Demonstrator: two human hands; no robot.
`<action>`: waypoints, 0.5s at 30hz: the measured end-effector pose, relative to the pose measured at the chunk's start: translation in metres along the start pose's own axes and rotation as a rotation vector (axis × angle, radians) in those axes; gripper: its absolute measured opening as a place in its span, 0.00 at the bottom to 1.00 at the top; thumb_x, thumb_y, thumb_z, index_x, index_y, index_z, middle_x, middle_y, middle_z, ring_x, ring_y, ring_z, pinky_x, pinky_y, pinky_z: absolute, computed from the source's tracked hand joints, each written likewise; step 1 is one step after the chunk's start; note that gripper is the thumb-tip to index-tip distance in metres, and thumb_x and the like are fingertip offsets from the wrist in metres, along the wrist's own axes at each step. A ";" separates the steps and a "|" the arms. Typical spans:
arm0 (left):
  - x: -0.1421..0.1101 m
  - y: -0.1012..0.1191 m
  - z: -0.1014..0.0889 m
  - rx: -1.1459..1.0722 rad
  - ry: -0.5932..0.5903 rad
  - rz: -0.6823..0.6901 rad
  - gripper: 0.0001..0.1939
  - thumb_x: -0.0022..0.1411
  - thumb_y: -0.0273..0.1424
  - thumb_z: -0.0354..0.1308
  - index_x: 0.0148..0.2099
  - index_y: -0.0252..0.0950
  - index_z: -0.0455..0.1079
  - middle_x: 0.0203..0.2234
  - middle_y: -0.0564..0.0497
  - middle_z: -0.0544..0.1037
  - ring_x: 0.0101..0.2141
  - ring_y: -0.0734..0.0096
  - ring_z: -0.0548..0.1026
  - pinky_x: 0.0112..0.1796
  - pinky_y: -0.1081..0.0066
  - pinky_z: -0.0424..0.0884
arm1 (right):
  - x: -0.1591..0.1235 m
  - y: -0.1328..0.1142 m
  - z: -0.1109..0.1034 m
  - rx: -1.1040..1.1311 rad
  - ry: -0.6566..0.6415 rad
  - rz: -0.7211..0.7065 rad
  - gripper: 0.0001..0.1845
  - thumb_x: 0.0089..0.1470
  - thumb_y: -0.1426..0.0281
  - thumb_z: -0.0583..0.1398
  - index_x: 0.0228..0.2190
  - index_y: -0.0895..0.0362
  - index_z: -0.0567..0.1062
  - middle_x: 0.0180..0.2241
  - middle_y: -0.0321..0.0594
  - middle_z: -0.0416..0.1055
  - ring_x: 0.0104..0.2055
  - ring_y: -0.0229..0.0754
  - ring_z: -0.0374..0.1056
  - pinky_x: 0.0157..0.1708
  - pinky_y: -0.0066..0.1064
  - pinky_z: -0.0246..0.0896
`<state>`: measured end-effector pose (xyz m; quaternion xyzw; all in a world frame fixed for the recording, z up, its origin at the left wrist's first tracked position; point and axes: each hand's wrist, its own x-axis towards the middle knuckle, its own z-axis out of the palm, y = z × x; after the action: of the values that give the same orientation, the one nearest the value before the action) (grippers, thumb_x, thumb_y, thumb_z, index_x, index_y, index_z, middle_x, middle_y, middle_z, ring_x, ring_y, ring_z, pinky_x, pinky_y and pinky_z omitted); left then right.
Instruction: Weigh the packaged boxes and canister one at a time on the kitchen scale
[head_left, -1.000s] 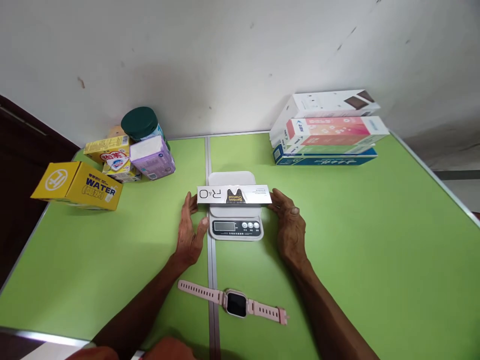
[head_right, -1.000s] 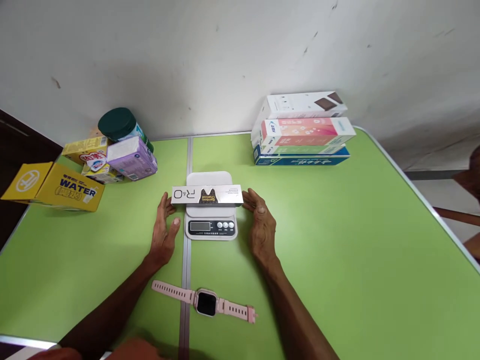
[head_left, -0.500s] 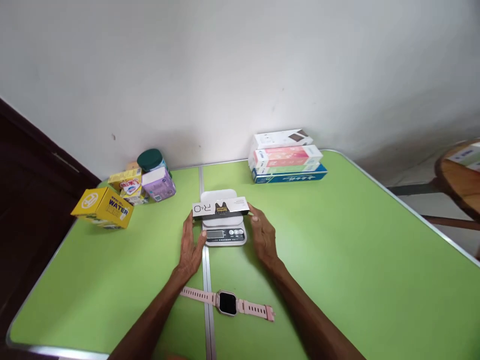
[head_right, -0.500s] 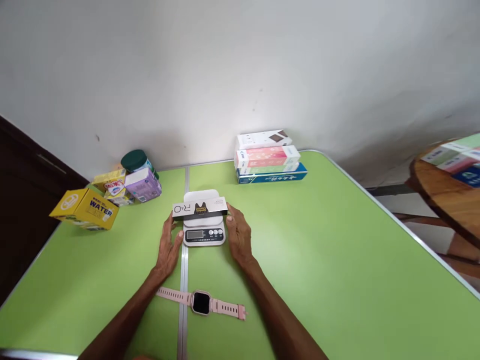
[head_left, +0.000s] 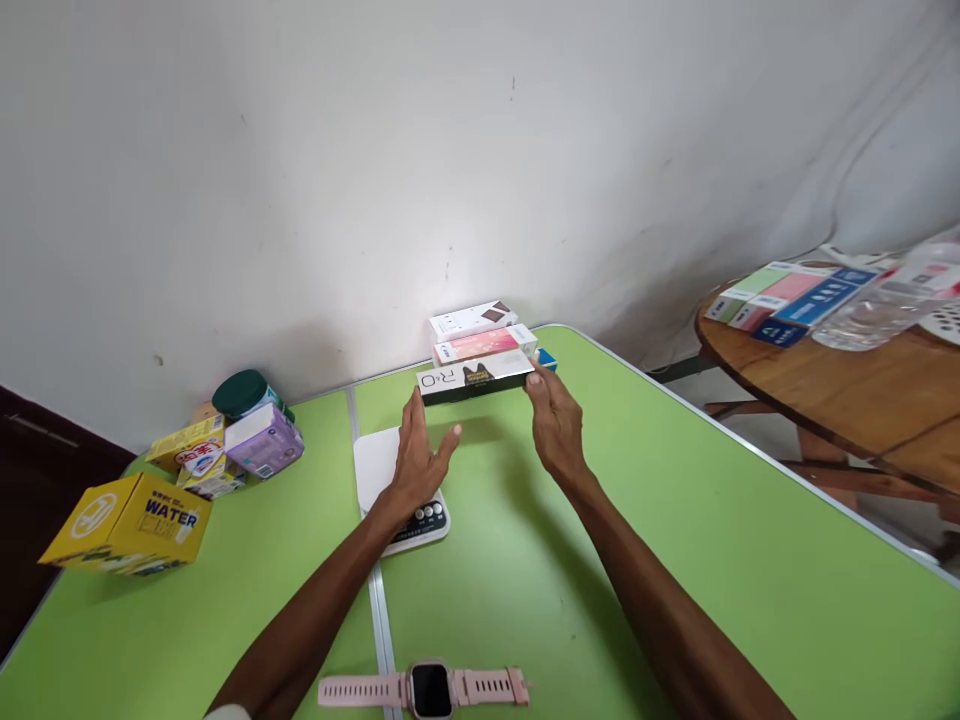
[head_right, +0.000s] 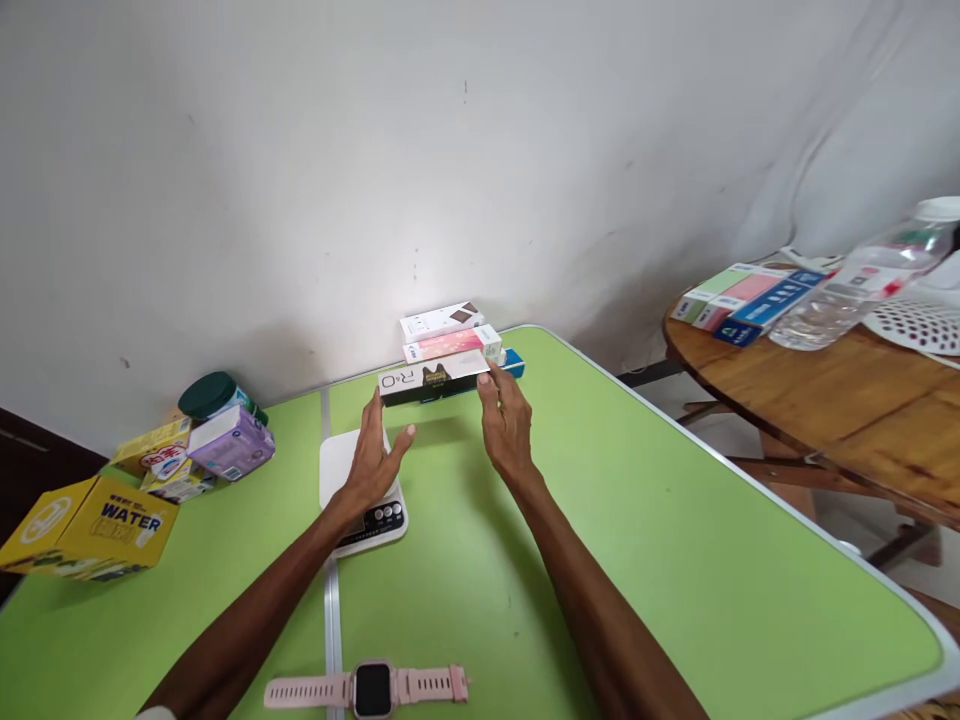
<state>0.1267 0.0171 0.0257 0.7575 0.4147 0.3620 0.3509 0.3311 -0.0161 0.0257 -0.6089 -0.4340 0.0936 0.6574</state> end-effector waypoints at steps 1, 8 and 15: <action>0.019 0.003 0.005 0.009 0.015 0.046 0.47 0.70 0.53 0.55 0.79 0.40 0.40 0.76 0.36 0.50 0.76 0.47 0.47 0.72 0.45 0.47 | 0.016 0.000 0.000 -0.022 0.022 -0.032 0.35 0.67 0.43 0.50 0.58 0.53 0.77 0.58 0.50 0.76 0.59 0.56 0.71 0.62 0.51 0.62; 0.104 0.004 0.022 0.082 0.046 0.072 0.49 0.68 0.57 0.54 0.78 0.34 0.43 0.73 0.30 0.55 0.73 0.41 0.52 0.70 0.42 0.48 | 0.095 0.032 0.023 -0.126 0.038 -0.044 0.45 0.62 0.37 0.49 0.57 0.60 0.76 0.57 0.60 0.75 0.59 0.61 0.67 0.61 0.57 0.59; 0.110 -0.004 0.024 0.136 0.004 0.062 0.48 0.68 0.57 0.53 0.77 0.34 0.45 0.73 0.30 0.58 0.73 0.39 0.54 0.69 0.39 0.47 | 0.103 0.060 0.032 -0.138 0.023 -0.009 0.45 0.57 0.34 0.51 0.55 0.57 0.76 0.55 0.58 0.75 0.60 0.62 0.64 0.63 0.62 0.55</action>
<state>0.1886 0.1099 0.0392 0.7914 0.4155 0.3451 0.2863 0.3963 0.0885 0.0164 -0.6519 -0.4346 0.0534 0.6191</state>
